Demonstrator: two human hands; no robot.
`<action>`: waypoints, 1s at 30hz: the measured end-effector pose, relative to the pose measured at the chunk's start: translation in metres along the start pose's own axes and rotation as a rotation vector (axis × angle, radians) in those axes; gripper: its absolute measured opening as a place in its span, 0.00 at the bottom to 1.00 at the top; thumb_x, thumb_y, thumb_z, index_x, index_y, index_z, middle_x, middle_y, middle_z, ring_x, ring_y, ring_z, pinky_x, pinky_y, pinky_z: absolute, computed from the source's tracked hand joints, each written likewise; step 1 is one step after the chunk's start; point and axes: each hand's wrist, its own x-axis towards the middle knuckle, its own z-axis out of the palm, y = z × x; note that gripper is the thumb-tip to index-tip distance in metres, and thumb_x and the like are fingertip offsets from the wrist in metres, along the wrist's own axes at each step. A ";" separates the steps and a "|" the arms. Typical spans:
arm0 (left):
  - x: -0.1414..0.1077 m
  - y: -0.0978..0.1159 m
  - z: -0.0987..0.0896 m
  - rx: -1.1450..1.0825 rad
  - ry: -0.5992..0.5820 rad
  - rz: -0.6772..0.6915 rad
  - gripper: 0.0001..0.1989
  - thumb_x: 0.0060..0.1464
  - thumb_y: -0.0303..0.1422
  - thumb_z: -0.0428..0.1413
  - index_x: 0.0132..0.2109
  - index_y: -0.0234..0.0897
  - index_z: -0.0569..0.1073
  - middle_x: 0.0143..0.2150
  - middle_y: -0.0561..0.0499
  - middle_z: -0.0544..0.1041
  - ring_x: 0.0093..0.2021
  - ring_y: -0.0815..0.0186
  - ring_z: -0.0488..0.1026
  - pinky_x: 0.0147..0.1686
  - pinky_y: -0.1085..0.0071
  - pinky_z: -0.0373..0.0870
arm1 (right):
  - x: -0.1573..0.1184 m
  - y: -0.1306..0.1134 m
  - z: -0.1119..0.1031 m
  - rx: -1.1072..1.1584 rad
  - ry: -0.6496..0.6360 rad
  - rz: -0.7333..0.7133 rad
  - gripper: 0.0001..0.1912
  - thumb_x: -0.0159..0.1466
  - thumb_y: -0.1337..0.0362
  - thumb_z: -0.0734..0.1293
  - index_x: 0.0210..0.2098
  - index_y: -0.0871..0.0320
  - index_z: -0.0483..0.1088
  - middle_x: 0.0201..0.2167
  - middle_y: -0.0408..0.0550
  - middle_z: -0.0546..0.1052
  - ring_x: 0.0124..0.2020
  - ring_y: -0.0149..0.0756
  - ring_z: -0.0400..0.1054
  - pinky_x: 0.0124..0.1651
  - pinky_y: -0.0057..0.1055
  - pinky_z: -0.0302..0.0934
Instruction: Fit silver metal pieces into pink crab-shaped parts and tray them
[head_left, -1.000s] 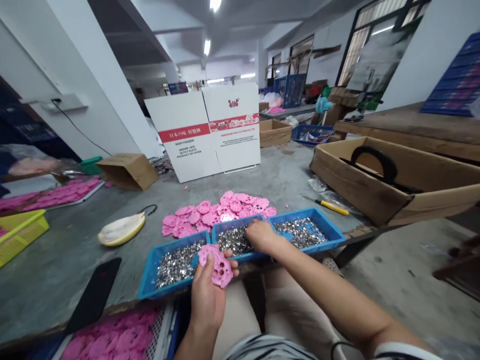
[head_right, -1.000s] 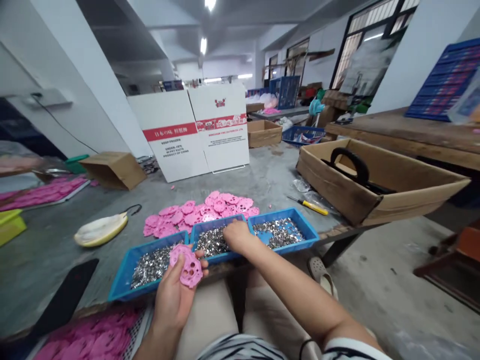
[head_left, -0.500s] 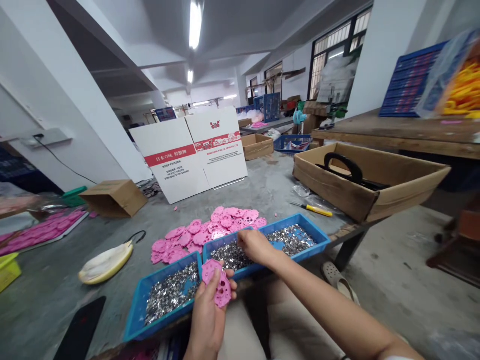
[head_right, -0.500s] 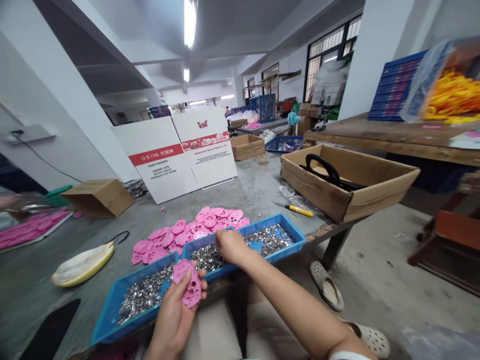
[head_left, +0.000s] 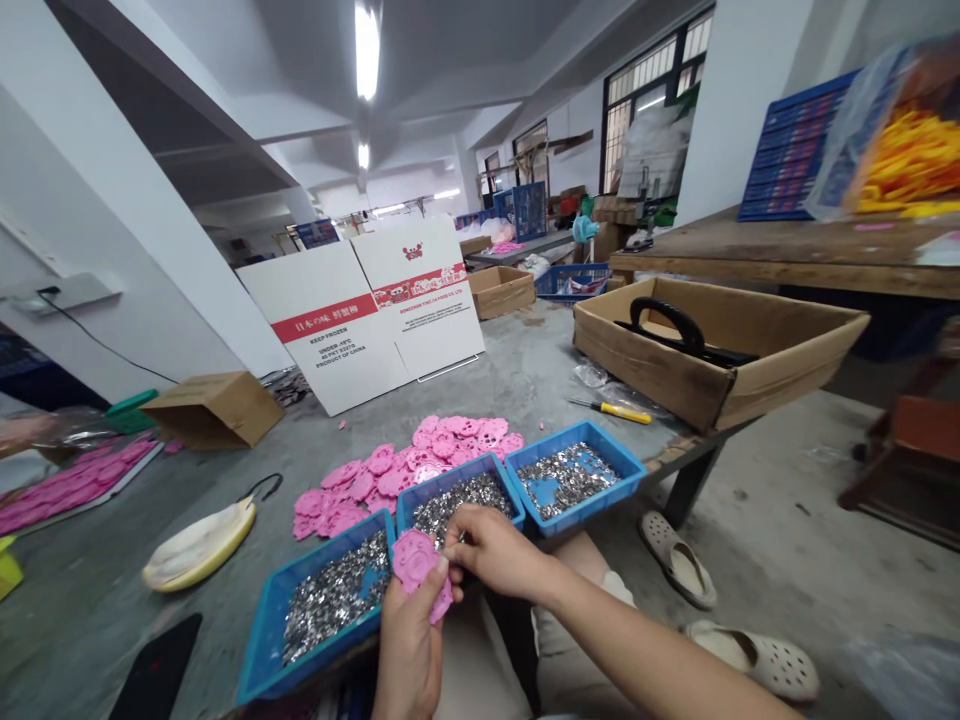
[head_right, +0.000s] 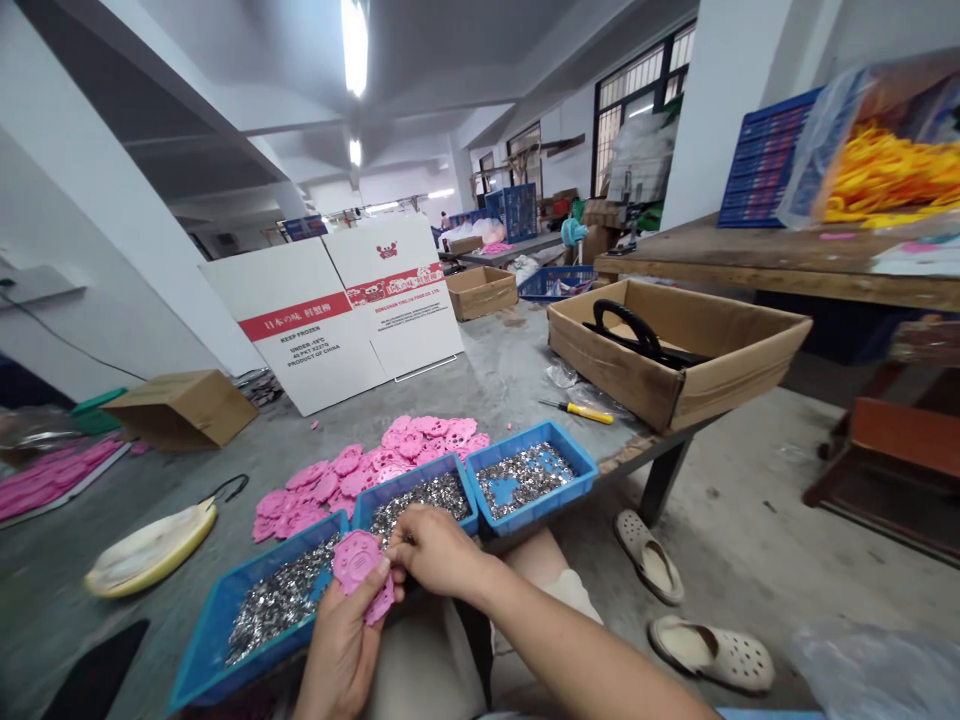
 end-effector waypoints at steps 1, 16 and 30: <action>0.000 -0.001 0.001 0.016 0.009 0.015 0.27 0.21 0.37 0.75 0.32 0.32 0.75 0.25 0.51 0.77 0.24 0.70 0.72 0.23 0.76 0.70 | 0.000 0.002 -0.001 0.034 0.008 0.016 0.08 0.57 0.75 0.67 0.23 0.59 0.69 0.30 0.43 0.75 0.34 0.32 0.68 0.40 0.27 0.57; 0.010 -0.008 -0.019 0.055 0.050 0.098 0.28 0.30 0.37 0.73 0.39 0.32 0.73 0.26 0.53 0.78 0.24 0.69 0.74 0.24 0.74 0.72 | 0.006 0.013 0.023 0.724 -0.086 0.124 0.21 0.45 0.50 0.76 0.21 0.57 0.66 0.17 0.39 0.71 0.22 0.31 0.66 0.31 0.31 0.58; 0.003 0.028 0.005 -0.100 -0.266 -0.086 0.27 0.50 0.57 0.55 0.37 0.34 0.71 0.28 0.47 0.76 0.27 0.61 0.76 0.18 0.72 0.69 | 0.005 -0.001 -0.019 0.453 0.027 -0.028 0.08 0.54 0.62 0.71 0.22 0.56 0.71 0.43 0.52 0.74 0.54 0.46 0.65 0.56 0.47 0.57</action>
